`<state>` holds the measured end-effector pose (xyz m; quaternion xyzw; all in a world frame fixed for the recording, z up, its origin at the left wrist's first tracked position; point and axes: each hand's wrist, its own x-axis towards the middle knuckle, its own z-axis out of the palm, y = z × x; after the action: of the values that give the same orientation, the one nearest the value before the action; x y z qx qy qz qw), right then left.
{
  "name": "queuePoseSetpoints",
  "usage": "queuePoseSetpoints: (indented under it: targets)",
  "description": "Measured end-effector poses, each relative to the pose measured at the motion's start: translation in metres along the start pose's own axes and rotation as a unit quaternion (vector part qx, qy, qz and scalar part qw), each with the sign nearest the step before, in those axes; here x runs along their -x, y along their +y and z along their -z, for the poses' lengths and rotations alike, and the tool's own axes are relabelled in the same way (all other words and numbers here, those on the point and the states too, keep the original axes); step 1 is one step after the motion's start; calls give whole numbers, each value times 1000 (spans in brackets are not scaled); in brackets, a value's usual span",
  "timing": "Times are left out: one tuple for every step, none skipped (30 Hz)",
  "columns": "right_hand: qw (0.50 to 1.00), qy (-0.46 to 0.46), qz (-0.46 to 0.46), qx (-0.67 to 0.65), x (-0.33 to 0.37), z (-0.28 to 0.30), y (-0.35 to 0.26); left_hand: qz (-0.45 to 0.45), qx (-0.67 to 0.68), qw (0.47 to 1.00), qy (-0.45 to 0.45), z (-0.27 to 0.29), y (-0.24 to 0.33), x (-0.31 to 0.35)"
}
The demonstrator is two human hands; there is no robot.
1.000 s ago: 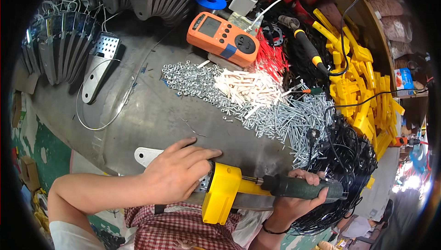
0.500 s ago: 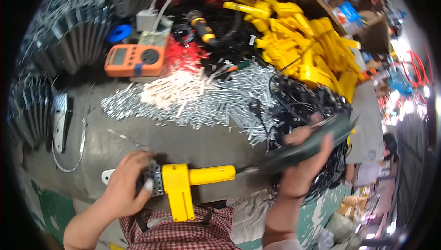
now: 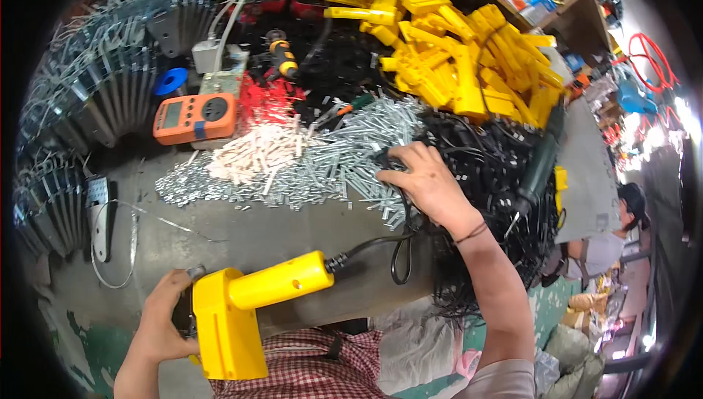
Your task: The person assembles a device by soldering wires, installing components into a yellow plastic housing, and securing a metal plate with screws. The person uses a soldering iron and an electric screwdriver to complete the assembly.
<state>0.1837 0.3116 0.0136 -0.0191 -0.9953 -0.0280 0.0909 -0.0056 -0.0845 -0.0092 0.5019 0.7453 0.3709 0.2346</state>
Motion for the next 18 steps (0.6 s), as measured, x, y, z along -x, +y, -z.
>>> queuePoseSetpoints:
  targets:
    - [1000,5,12,-11,-3,-4,2,69,64,996,11,4,0,10]
    - [999,20,-5,-33,-2,-7,6,58,78,995,27,5,-1,13]
    - [998,34,-21,-55,-3,-8,6,70,72,994,35,6,-4,20]
    - [987,89,-80,-111,-10,-9,-3,138,171,972,88,4,-10,26]
    - [958,113,-184,-186,-12,-5,-21,199,269,932,143,1,-20,31]
    - [971,123,-122,-161,-21,7,-46,218,249,935,129,6,-59,47]
    - [980,127,-57,-144,-31,-2,-68,238,243,929,146,6,-61,58]
    - [967,68,-47,-241,-21,-14,-91,226,303,912,162,6,-60,53]
    - [941,10,-41,-336,-15,-29,-108,213,358,893,172,5,-56,44]
    - [940,14,-36,-339,-24,-34,-120,204,405,872,187,8,-49,40]
    - [928,43,-41,-369,-35,-38,-129,193,450,848,202,13,-43,36]
    - [914,70,-46,-397,-48,-46,-133,182,496,821,217,17,-46,30]
    - [895,52,-107,-430,-73,-37,-133,228,539,792,175,30,-61,34]
    - [887,94,-100,-440,-102,-30,-132,249,521,790,207,36,-79,41]
    - [889,144,-76,-427,-135,-34,-129,271,501,786,241,40,-92,50]
    - [886,187,-46,-422,-166,-40,-125,226,448,827,253,46,-90,57]
    - [862,228,-37,-451,-191,-37,-122,221,450,827,254,50,-87,55]
    - [866,246,-51,-432,-208,-46,-111,250,335,873,252,51,-83,45]
